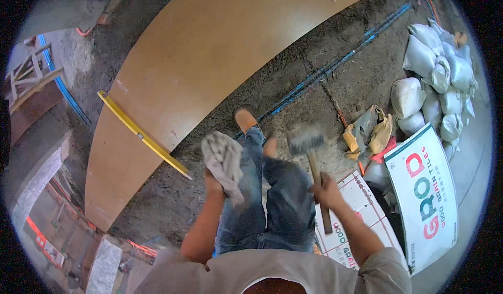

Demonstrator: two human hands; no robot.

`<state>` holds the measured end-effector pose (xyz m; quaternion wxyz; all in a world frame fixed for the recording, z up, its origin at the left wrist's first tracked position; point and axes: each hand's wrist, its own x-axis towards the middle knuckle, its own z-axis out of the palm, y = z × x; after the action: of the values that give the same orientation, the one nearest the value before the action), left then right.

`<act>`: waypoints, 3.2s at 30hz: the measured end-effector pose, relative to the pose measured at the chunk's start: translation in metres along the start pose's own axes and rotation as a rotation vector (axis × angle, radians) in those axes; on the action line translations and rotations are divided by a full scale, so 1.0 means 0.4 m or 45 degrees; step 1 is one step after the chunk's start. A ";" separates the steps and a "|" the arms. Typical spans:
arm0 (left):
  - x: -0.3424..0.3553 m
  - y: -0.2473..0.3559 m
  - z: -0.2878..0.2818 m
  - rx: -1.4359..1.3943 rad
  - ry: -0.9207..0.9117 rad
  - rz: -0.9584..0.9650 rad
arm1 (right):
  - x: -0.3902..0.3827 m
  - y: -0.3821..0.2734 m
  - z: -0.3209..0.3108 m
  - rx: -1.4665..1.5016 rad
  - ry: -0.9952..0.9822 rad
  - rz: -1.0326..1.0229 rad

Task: The person lays floor tiles onto the ground, checks their level using a spirit level, wipes their surfaces with a cloth, and taps them into place using a rubber mallet.

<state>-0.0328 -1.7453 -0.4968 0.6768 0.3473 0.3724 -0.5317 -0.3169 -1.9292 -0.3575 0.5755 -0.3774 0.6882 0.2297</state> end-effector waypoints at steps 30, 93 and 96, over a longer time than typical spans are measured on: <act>1.131 0.852 -0.073 2.036 1.183 1.115 | 1.142 -0.855 0.038 -0.322 0.005 -1.151; 1.320 0.352 0.544 2.014 0.288 1.941 | 1.236 -1.148 0.184 -0.673 0.918 -1.771; 1.419 0.341 0.523 1.989 0.801 2.197 | 1.310 -1.126 0.269 -1.253 0.902 -2.148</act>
<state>0.2181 -2.1617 -0.8816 0.2962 0.9121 -0.2559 0.1217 0.0749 -2.2566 -0.8350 0.0963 -0.9754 0.1604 -0.1163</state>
